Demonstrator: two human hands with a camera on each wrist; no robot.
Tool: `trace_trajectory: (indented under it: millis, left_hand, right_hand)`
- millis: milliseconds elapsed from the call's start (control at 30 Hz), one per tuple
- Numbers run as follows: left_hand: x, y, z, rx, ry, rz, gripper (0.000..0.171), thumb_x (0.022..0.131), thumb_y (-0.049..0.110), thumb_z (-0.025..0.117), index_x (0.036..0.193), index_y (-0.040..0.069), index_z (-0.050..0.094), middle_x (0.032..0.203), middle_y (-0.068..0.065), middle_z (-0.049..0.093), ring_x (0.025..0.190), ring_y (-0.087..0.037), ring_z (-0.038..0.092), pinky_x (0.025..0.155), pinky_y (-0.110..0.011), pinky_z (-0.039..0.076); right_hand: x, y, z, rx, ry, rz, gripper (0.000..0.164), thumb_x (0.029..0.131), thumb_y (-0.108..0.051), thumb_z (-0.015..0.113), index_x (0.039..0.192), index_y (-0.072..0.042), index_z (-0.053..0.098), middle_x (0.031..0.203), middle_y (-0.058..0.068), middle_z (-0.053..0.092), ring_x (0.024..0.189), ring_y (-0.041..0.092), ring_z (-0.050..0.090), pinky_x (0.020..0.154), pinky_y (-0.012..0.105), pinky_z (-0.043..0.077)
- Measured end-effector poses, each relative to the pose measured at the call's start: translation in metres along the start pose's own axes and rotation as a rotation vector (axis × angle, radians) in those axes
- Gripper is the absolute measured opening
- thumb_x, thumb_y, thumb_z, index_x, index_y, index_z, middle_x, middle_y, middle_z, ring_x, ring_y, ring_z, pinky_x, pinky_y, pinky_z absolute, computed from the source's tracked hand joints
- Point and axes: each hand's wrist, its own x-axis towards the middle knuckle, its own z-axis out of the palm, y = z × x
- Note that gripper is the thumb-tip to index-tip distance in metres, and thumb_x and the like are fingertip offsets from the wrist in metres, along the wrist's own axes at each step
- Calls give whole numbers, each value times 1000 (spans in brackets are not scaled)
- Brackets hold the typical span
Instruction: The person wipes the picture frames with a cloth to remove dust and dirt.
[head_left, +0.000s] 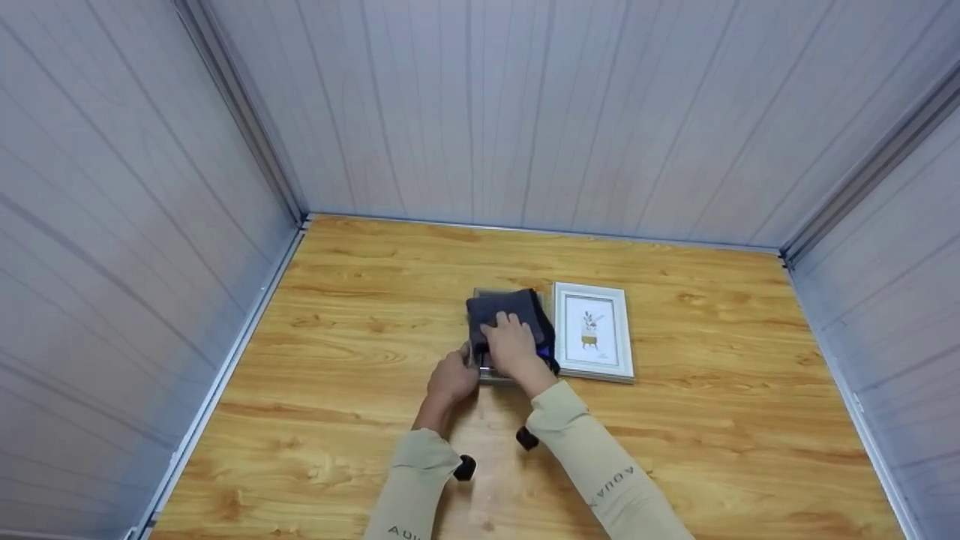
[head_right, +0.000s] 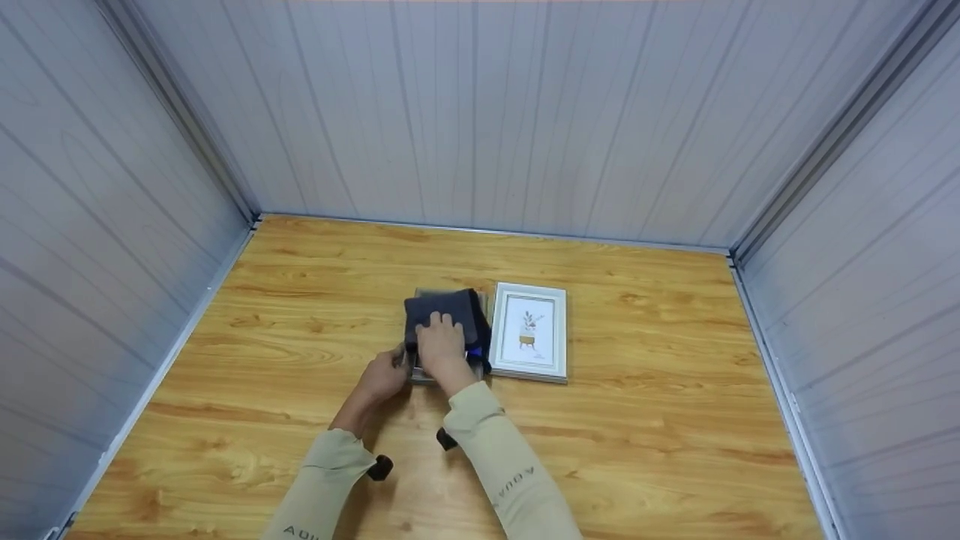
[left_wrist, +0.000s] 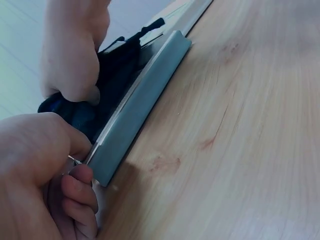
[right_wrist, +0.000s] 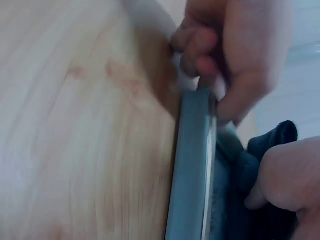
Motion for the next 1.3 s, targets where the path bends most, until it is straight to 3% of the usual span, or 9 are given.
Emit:
trace_trajectory:
  millis: [133, 267, 500, 700, 867, 1033, 1167, 1300]
  left_hand:
    - [-4, -4, 0, 20, 3, 22, 35, 84, 27, 52, 116, 14, 56, 100, -7, 62, 87, -23, 57, 66, -41, 44]
    - [-5, -6, -2, 38, 25, 35, 31, 85, 33, 50, 109, 15, 59, 96, -6, 62, 84, -23, 58, 66, -41, 44]
    - [-7, -10, 1, -50, -14, -54, 41, 82, 25, 53, 121, 13, 55, 108, -8, 59, 91, -19, 54, 73, -39, 42]
    - [-7, -10, 7, -130, -12, -69, 52, 80, 21, 55, 130, 12, 44, 123, -10, 50, 99, -17, 48, 81, -37, 39]
    - [-4, -10, 11, -143, 15, -71, 52, 81, 24, 55, 131, 14, 43, 125, -8, 48, 112, -21, 45, 88, -40, 37]
    - [3, -6, 13, -178, 46, -30, 51, 81, 24, 54, 130, 17, 44, 121, -6, 52, 104, -16, 49, 83, -38, 40]
    - [5, -5, 13, -191, 55, -26, 53, 79, 22, 54, 131, 16, 43, 116, -5, 56, 97, -12, 51, 79, -35, 42]
    - [4, -4, 10, -181, 37, -27, 53, 80, 22, 53, 132, 16, 42, 114, -5, 57, 89, -14, 52, 74, -34, 43]
  right_hand:
    - [-26, -15, -7, 49, -78, -49, 42, 74, -15, 65, 116, -19, 59, 108, 15, 47, 98, 31, 43, 70, 47, 42]
    - [-34, -22, -11, 30, -59, -52, 35, 76, -17, 63, 111, -18, 62, 103, 14, 50, 94, 29, 45, 68, 46, 43]
    - [5, -10, -9, -34, -103, 1, 43, 80, -17, 59, 123, -18, 52, 111, 14, 48, 100, 29, 44, 74, 44, 42]
    - [37, -1, -3, -98, -136, 99, 44, 88, -19, 49, 132, -22, 41, 117, 13, 45, 104, 29, 41, 78, 45, 40]
    - [46, -6, -5, -130, -175, 141, 43, 91, -23, 44, 133, -20, 38, 117, 14, 44, 102, 31, 42, 78, 45, 39]
    - [53, 6, -8, -193, -186, 189, 43, 91, -29, 43, 132, -18, 41, 116, 14, 44, 99, 31, 43, 78, 44, 39]
    - [55, 15, -12, -186, -230, 285, 46, 87, -36, 48, 127, -14, 47, 116, 14, 45, 95, 32, 44, 70, 44, 40]
    - [57, 13, -17, -159, -253, 328, 39, 86, -34, 48, 117, -12, 56, 114, 14, 47, 91, 31, 46, 63, 43, 40]
